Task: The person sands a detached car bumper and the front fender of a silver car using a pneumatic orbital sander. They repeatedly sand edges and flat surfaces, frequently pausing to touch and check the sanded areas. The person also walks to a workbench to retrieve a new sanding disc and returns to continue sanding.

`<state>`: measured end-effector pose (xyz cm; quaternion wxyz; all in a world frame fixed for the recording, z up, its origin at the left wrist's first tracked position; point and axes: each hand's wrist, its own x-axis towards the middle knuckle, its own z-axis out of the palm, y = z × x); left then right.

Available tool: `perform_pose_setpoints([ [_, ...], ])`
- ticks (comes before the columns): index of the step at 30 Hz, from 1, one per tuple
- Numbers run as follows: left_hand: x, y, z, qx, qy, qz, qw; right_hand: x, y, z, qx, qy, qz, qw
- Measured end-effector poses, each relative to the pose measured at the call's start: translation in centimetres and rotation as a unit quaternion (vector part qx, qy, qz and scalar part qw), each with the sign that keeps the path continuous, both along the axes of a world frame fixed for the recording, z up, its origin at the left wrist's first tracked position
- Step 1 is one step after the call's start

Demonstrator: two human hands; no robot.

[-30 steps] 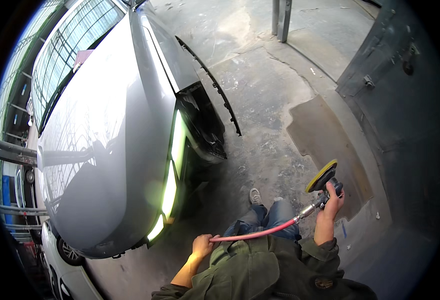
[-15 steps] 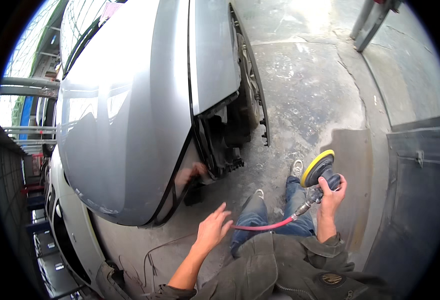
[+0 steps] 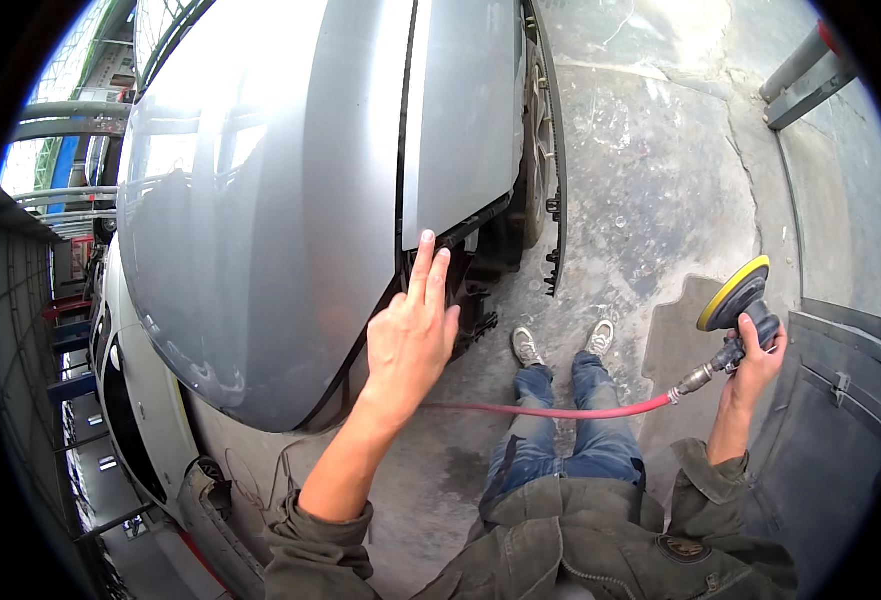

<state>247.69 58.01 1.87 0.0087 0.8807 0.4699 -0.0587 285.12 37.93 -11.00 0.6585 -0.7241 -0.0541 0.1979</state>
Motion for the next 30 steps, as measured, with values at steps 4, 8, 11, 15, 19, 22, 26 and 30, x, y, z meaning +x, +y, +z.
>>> perform_pose_setpoints([
  [4, 0.0, -3.7, -3.1, -0.111, -0.127, 0.009, 0.986, -1.8, 2.8, 2.4, -0.012, -0.038, 0.046, 0.998],
  [8, -0.4, -9.8, -8.2, -0.332, -0.233, 0.02, 0.914, -9.1, 7.4, 3.4, -0.032, -0.081, 0.18, 0.98],
  [11, 0.9, -14.1, -10.4, -0.445, -0.291, 0.063, 0.844, -14.5, 10.2, 3.8, -0.029, -0.128, 0.245, 0.961],
  [15, 1.5, -16.2, -10.7, -0.472, -0.338, 0.134, 0.803, -18.3, 13.6, 5.8, -0.08, -0.16, 0.288, 0.941],
  [19, 1.0, -12.8, -9.2, -0.477, -0.387, 0.23, 0.755, -18.7, 15.6, 6.5, -0.068, -0.173, 0.278, 0.942],
  [22, 0.3, -8.9, -8.6, -0.398, -0.524, 0.263, 0.706, -18.9, 16.0, 6.0, -0.046, -0.15, 0.256, 0.954],
  [26, 1.6, -2.7, -7.3, -0.317, -0.617, 0.382, 0.61, -17.4, 14.9, 4.6, -0.044, -0.137, 0.211, 0.967],
  [30, 2.9, 0.7, -7.0, -0.257, -0.616, 0.414, 0.618, -16.6, 13.4, 4.3, -0.04, -0.098, 0.199, 0.974],
])
